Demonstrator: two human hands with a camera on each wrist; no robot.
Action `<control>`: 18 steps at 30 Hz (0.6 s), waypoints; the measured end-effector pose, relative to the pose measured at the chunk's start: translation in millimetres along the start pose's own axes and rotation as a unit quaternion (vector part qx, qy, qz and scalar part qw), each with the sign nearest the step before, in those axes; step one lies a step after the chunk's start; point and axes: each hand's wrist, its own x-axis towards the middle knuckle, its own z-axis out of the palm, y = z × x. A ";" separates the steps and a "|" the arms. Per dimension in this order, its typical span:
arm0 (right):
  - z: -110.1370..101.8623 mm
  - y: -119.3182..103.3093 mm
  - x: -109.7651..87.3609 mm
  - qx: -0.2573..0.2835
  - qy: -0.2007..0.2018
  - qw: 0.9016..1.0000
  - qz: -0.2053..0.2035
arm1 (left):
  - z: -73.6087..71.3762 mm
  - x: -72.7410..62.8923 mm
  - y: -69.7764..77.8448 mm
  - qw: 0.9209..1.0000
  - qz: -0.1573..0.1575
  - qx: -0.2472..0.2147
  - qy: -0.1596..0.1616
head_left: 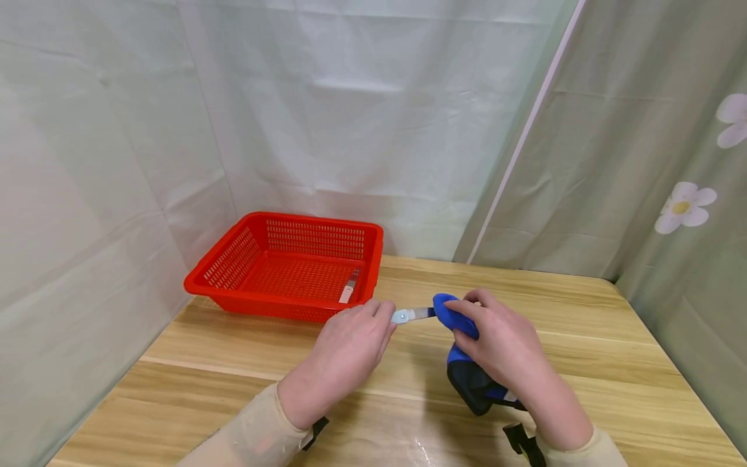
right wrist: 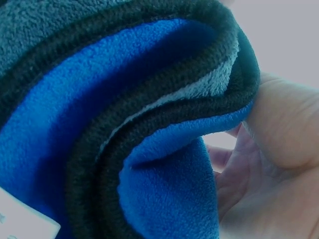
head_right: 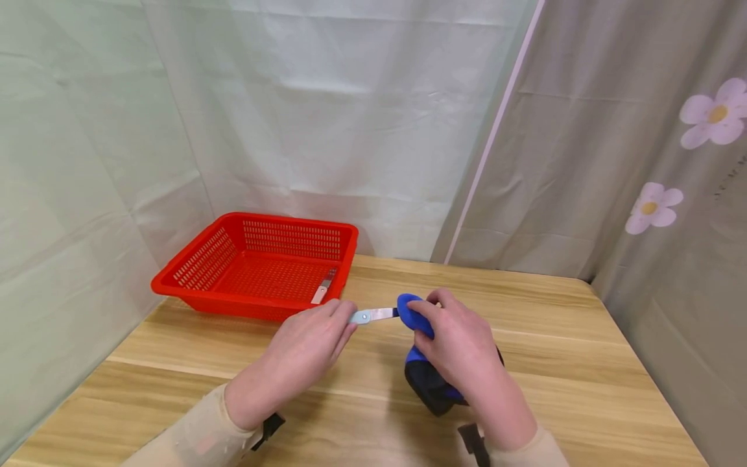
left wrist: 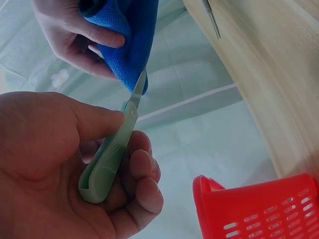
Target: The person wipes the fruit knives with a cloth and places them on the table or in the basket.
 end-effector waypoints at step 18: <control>-10.1 13.1 -0.8 0.003 -0.020 0.999 0.030 | 0.4 -1.9 -2.5 0.999 0.018 0.008 0.041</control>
